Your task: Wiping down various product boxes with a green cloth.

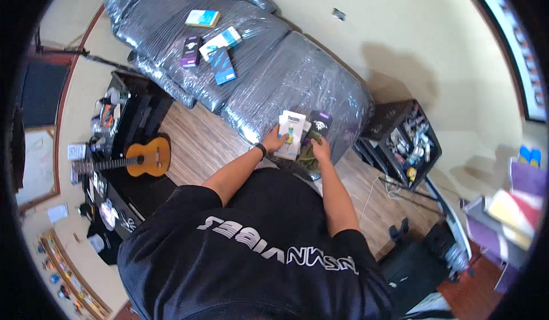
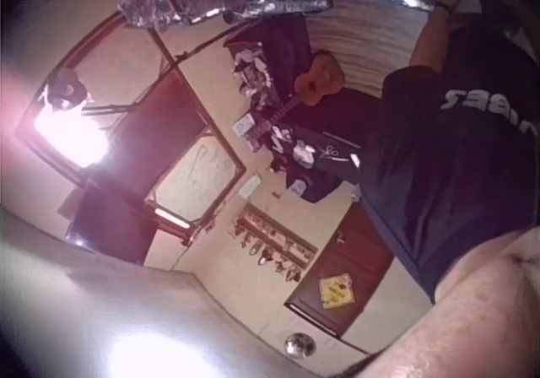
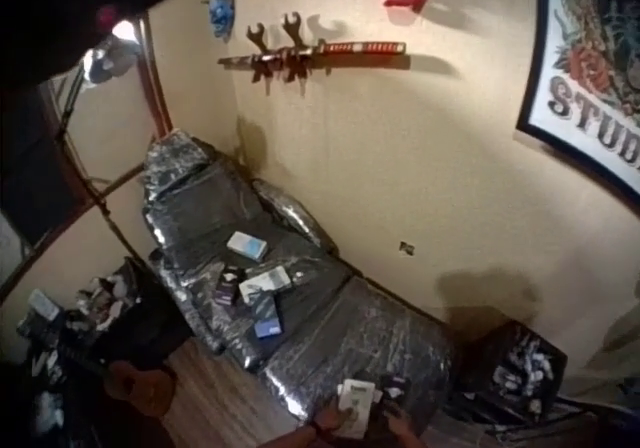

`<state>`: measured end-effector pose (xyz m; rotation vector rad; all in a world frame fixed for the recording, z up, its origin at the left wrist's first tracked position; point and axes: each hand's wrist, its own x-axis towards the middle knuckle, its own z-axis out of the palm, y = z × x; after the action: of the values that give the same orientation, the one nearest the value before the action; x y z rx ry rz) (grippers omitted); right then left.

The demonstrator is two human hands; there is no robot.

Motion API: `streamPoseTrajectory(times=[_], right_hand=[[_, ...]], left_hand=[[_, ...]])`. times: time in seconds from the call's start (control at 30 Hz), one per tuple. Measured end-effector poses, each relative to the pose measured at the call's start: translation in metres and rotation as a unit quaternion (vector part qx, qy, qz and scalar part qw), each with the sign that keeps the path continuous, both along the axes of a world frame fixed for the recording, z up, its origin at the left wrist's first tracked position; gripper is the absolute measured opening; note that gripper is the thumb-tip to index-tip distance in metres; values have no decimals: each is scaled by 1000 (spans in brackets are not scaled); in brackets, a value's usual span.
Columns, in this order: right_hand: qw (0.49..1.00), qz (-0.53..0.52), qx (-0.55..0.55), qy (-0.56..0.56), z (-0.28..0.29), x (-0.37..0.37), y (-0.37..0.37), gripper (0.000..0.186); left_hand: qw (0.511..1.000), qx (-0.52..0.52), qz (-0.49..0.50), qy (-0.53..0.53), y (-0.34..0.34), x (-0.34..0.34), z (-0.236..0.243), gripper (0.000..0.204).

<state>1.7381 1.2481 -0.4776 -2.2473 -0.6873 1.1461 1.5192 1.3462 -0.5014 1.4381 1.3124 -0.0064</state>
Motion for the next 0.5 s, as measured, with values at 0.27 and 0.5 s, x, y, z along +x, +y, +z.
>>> streamPoseTrajectory(times=[0.27, 0.5], right_hand=[[950, -11, 0, 313, -17, -43, 7, 72], [971, 70, 64, 220, -25, -14, 99, 70]], left_hand=[[975, -130, 159, -83, -18, -3, -51, 116], [927, -101, 234, -275, 56, 21, -17, 100]])
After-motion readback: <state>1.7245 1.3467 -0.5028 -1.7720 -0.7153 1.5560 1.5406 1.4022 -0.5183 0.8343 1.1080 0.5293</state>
